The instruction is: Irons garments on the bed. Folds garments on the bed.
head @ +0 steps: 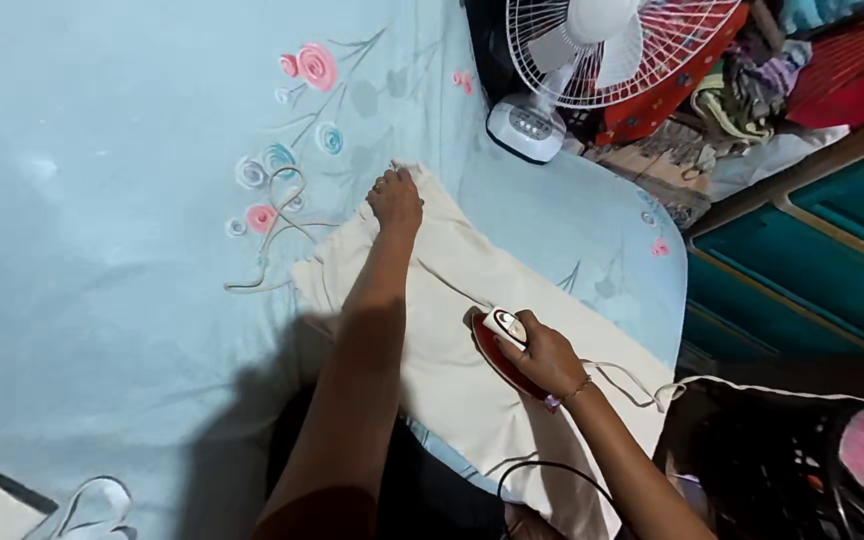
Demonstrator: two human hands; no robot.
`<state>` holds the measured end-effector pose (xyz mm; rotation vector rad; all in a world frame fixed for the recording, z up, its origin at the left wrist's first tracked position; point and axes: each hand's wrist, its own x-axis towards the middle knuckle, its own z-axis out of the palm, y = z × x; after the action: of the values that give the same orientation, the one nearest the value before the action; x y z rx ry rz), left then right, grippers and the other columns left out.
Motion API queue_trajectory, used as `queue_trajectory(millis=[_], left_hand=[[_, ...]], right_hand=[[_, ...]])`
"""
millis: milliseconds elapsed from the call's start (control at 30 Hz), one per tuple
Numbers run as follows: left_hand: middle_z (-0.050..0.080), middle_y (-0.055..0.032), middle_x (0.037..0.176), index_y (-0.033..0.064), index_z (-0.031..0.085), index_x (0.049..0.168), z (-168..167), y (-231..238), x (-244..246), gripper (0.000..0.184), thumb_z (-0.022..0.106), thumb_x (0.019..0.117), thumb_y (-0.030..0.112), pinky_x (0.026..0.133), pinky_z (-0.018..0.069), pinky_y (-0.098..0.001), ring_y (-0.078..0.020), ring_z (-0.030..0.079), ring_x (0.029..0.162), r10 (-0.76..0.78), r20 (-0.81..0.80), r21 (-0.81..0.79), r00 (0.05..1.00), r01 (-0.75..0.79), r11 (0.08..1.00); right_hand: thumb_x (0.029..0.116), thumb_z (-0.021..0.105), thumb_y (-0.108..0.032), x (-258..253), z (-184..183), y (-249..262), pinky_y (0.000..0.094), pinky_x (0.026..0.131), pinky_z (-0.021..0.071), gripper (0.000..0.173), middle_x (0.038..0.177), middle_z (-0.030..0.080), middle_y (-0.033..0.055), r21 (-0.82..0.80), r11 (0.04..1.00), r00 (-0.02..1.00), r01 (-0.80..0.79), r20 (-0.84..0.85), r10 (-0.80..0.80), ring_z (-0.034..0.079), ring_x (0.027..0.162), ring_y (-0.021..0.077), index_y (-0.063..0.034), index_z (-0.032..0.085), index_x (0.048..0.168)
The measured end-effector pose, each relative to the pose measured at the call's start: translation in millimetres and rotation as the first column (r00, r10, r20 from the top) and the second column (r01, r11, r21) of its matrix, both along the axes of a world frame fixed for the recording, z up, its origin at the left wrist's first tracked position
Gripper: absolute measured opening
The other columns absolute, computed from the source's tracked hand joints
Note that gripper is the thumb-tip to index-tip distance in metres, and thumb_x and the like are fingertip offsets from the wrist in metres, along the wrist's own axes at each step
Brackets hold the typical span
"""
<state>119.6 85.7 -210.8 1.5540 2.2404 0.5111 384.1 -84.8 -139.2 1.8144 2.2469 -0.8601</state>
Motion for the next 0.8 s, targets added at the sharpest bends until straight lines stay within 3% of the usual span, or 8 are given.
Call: queue_trajectory(millis=[100, 233, 400, 533, 567, 633, 800], left_hand=[[0.061, -0.0315, 0.132, -0.0054, 0.061, 0.132, 5, 11, -3, 0.035, 0.061, 0.1007, 0.010, 0.103, 0.0407, -0.0696, -0.0509, 0.055, 0.129, -0.087, -0.022, -0.061, 0.996, 0.085, 0.994], [0.062, -0.0273, 0.132, -0.0011, 0.064, 0.129, 22, 9, -14, 0.031, 0.056, 0.1043, 0.015, 0.103, 0.0417, -0.0679, -0.0469, 0.055, 0.129, -0.083, 0.044, 0.088, 0.996, 0.079, 0.993], [0.065, -0.0254, 0.122, -0.0019, 0.068, 0.122, 38, -10, -22, 0.028, 0.056, 0.1049, 0.017, 0.104, 0.0420, -0.0623, -0.0429, 0.059, 0.123, -0.101, 0.149, 0.299, 0.984, 0.052, 0.953], [0.067, -0.0218, 0.121, -0.0013, 0.069, 0.118, 40, -28, -18, 0.025, 0.058, 0.1037, 0.016, 0.102, 0.0465, -0.0553, -0.0381, 0.063, 0.116, -0.141, 0.155, 0.424, 0.978, 0.063, 0.903], [0.067, -0.0219, 0.124, -0.0009, 0.068, 0.120, 41, -35, -19, 0.026, 0.057, 0.1037, 0.016, 0.101, 0.0482, -0.0534, -0.0378, 0.064, 0.115, -0.132, 0.161, 0.433, 0.978, 0.051, 0.900], [0.064, -0.0215, 0.131, 0.0006, 0.067, 0.125, 44, -53, -24, 0.029, 0.055, 0.1049, 0.017, 0.104, 0.0476, -0.0527, -0.0379, 0.062, 0.121, -0.100, 0.181, 0.398, 0.978, 0.021, 0.917], [0.061, -0.0224, 0.136, 0.0023, 0.064, 0.129, 51, -130, -28, 0.028, 0.058, 0.1043, 0.015, 0.105, 0.0465, -0.0602, -0.0415, 0.060, 0.124, -0.024, 0.175, 0.284, 0.984, -0.027, 0.959]], right_hand=[[0.1025, 0.057, -0.045, -7, 0, 5, 0.0575, 0.087, 0.0543, 0.058, 0.107, 0.071, 0.0228, -0.015, 1.000, 1.000, -0.006, 0.010, 0.006, 0.071, 0.101, 0.0404, 0.0020, 0.053, 0.137], [0.1037, 0.055, -0.045, -27, 1, 16, 0.0552, 0.090, 0.0538, 0.058, 0.110, 0.070, 0.0224, -0.013, 1.000, 1.000, 0.008, 0.006, -0.008, 0.070, 0.104, 0.0388, 0.0016, 0.053, 0.138], [0.1050, 0.055, -0.045, -70, -3, 49, 0.0550, 0.094, 0.0517, 0.055, 0.111, 0.070, 0.0231, -0.019, 1.000, 1.000, 0.000, -0.004, 0.000, 0.069, 0.108, 0.0384, 0.0012, 0.055, 0.135], [0.1031, 0.058, -0.048, -112, -21, 83, 0.0589, 0.083, 0.0548, 0.055, 0.102, 0.070, 0.0232, 0.057, 0.998, 0.998, 0.014, -0.063, -0.011, 0.070, 0.098, 0.0411, -0.0008, 0.054, 0.132], [0.1035, 0.058, -0.048, -123, -25, 91, 0.0593, 0.080, 0.0555, 0.055, 0.101, 0.070, 0.0239, 0.082, 0.997, 0.997, 0.016, -0.081, -0.009, 0.071, 0.096, 0.0417, -0.0003, 0.054, 0.132], [0.1043, 0.054, -0.050, -141, -25, 109, 0.0581, 0.086, 0.0551, 0.056, 0.110, 0.070, 0.0222, 0.071, 0.997, 0.999, 0.026, -0.048, -0.023, 0.070, 0.104, 0.0394, -0.0027, 0.053, 0.135], [0.1053, 0.051, -0.051, -136, -19, 110, 0.0601, 0.088, 0.0541, 0.057, 0.115, 0.069, 0.0233, 0.023, 1.000, 0.999, 0.002, -0.037, -0.001, 0.069, 0.109, 0.0409, -0.0033, 0.050, 0.137]])
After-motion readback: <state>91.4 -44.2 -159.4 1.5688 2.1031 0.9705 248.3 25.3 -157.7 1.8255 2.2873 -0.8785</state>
